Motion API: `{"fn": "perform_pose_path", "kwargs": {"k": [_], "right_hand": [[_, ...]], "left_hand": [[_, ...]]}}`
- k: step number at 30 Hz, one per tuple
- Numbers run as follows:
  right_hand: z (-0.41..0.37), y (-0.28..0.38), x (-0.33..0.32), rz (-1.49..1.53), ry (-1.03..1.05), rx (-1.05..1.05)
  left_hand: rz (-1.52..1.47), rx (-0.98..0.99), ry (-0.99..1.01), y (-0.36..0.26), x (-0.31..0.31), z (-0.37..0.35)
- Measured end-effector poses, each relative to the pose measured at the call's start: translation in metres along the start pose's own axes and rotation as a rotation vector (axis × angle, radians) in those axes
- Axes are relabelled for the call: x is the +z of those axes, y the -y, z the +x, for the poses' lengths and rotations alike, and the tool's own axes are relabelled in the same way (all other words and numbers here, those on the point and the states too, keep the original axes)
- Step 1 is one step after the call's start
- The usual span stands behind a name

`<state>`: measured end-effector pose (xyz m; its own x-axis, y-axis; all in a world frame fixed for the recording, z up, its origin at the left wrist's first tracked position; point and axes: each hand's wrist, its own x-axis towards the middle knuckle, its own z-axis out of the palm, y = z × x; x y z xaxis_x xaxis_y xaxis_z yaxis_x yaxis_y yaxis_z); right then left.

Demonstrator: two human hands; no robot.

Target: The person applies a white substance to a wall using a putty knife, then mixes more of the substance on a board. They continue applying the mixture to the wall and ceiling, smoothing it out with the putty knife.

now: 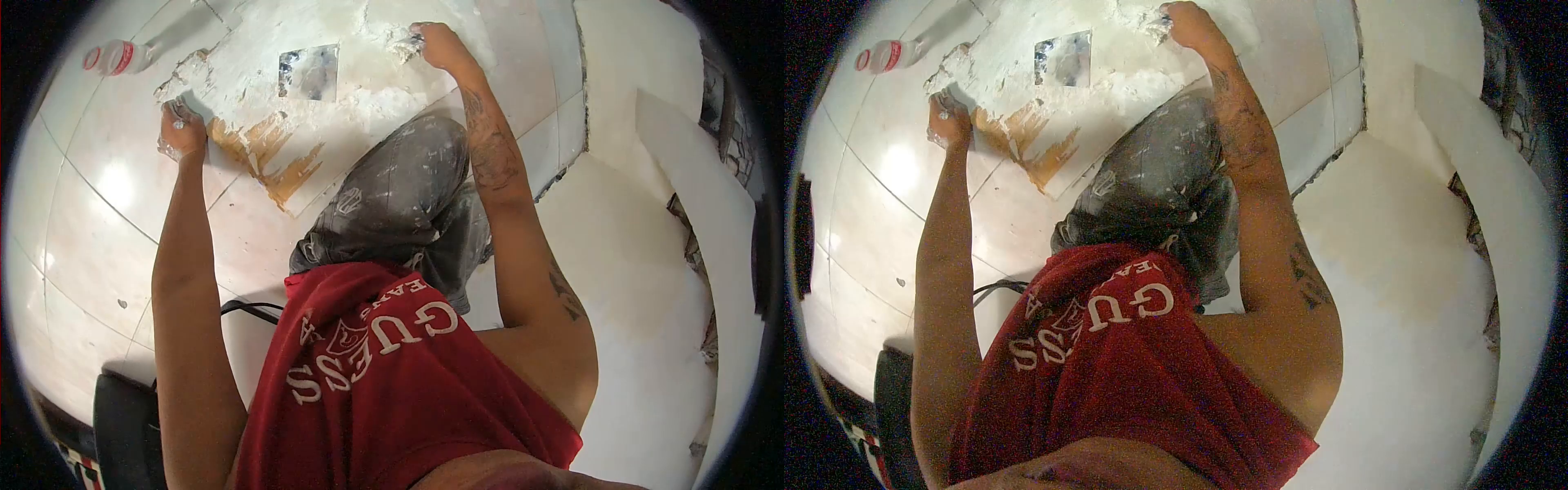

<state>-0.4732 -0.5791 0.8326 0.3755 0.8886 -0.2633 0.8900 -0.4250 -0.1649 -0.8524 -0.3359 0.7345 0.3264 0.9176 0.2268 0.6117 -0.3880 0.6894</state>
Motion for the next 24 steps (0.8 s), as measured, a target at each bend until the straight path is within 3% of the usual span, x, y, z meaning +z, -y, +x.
{"fn": "perform_pose_path", "kwargs": {"k": [4,8,10,13,19,24], "right_hand": [[0.010,0.004,-0.025,0.052,-0.005,0.056],[0.016,0.003,-0.051,0.119,0.057,0.188],[0.014,-0.008,-0.054,0.105,-0.045,0.124],[0.010,-0.019,-0.037,0.114,-0.193,0.077],[0.004,-0.006,-0.016,0.015,-0.293,0.066],[0.004,0.008,-0.019,0.008,-0.336,0.152]], "left_hand": [[0.116,0.000,-0.027,-0.011,-0.005,0.000],[0.120,-0.091,0.107,-0.014,-0.008,0.004],[0.105,-0.074,0.071,-0.001,-0.001,0.001],[0.098,0.096,-0.175,0.022,0.017,-0.005],[0.176,-0.006,-0.061,0.015,0.011,-0.004],[0.131,0.055,-0.099,0.030,0.019,-0.006]]}}
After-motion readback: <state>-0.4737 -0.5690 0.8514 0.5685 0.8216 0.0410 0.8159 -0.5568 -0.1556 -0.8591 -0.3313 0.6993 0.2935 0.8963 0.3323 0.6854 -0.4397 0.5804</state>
